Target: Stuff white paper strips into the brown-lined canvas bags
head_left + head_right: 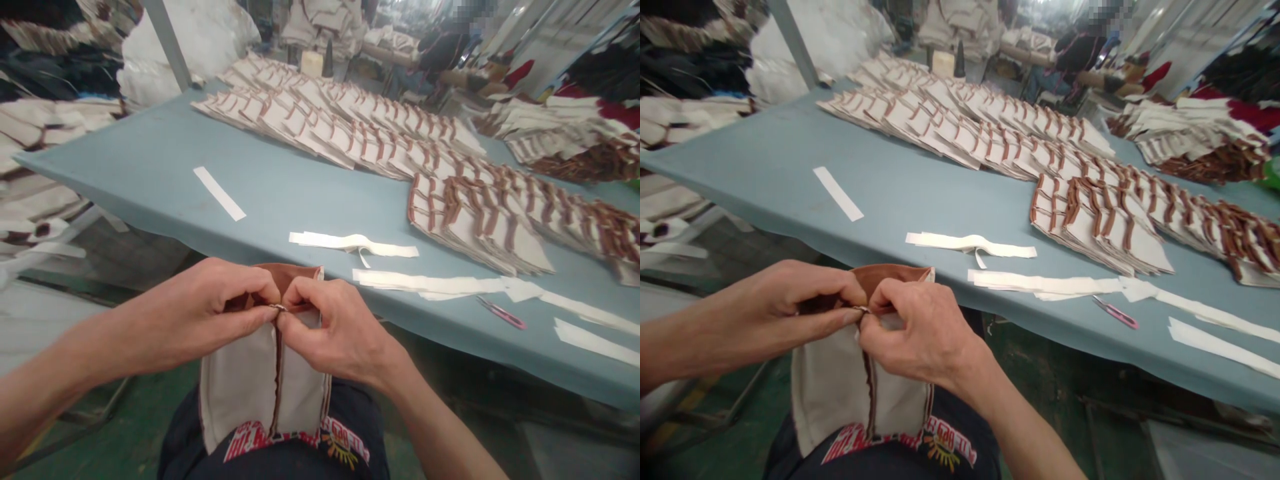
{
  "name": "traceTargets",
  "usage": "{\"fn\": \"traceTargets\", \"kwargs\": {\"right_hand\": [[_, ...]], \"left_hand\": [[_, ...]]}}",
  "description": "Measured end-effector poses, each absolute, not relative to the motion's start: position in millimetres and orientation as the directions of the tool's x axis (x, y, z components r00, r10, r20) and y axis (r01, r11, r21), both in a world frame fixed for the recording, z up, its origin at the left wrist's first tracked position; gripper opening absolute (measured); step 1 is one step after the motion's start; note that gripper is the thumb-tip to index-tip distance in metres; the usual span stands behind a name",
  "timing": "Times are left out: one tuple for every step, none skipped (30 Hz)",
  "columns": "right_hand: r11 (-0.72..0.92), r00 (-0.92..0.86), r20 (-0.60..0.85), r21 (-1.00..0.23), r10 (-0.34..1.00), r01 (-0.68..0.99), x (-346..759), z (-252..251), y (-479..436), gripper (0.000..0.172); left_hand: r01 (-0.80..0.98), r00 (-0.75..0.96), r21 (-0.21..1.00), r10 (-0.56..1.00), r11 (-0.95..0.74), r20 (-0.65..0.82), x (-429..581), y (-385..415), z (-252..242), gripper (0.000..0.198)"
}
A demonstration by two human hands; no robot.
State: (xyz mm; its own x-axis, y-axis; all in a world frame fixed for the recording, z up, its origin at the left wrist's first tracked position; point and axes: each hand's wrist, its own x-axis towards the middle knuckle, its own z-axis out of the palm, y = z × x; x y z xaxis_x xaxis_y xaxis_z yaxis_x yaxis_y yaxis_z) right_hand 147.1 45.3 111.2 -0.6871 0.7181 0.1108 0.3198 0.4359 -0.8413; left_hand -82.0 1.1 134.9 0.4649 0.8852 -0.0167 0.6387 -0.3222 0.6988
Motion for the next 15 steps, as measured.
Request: {"fn": "traceTargets", "kwargs": {"right_hand": [[0.428,-0.691,0.092,-0.840,0.717,0.333,147,112,46,0.015],[0.421,-0.693,0.074,-0.838,0.717,0.346,147,112,46,0.017],[0.412,-0.697,0.054,-0.838,0.715,0.358,147,112,47,0.019],[0.402,-0.703,0.035,-0.840,0.711,0.365,147,112,47,0.020],[0.391,-0.708,0.018,-0.843,0.706,0.369,147,112,48,0.022],[0.380,-0.715,0.001,-0.848,0.699,0.370,148,112,49,0.023],[0.366,-0.722,-0.013,-0.855,0.692,0.367,148,112,51,0.024],[0.348,-0.728,-0.028,-0.865,0.685,0.361,149,112,52,0.026],[0.324,-0.732,-0.043,-0.878,0.680,0.353,150,111,53,0.028],[0.293,-0.734,-0.059,-0.893,0.676,0.342,151,111,54,0.029],[0.255,-0.738,-0.078,-0.910,0.670,0.327,152,110,55,0.028],[0.212,-0.746,-0.096,-0.928,0.659,0.306,153,109,55,0.027],[0.165,-0.757,-0.110,-0.946,0.644,0.279,154,108,56,0.026],[0.116,-0.773,-0.120,-0.963,0.623,0.244,155,108,56,0.027],[0.063,-0.792,-0.125,-0.977,0.598,0.203,156,107,57,0.030]], "left_hand": [[0.634,0.490,0.698,0.871,-0.333,-0.029,-82,3,137,0.021],[0.628,0.511,0.698,0.859,-0.344,-0.037,-82,5,138,0.019],[0.622,0.524,0.699,0.851,-0.352,-0.038,-82,6,139,0.018],[0.616,0.534,0.703,0.844,-0.357,-0.039,-82,8,139,0.018],[0.611,0.540,0.707,0.841,-0.356,-0.043,-81,9,140,0.019],[0.610,0.539,0.712,0.840,-0.347,-0.052,-81,11,140,0.020],[0.612,0.536,0.717,0.841,-0.333,-0.067,-81,13,140,0.023],[0.617,0.527,0.723,0.845,-0.309,-0.088,-81,14,140,0.025],[0.622,0.516,0.733,0.848,-0.274,-0.121,-82,16,139,0.027],[0.621,0.503,0.749,0.850,-0.232,-0.155,-82,17,139,0.029],[0.614,0.490,0.768,0.851,-0.184,-0.188,-83,18,138,0.031],[0.596,0.481,0.791,0.850,-0.136,-0.216,-83,19,137,0.032],[0.574,0.475,0.814,0.846,-0.090,-0.242,-83,20,136,0.034],[0.549,0.476,0.834,0.839,-0.051,-0.262,-83,20,135,0.035],[0.525,0.480,0.851,0.832,-0.020,-0.277,-84,21,134,0.035]]}}
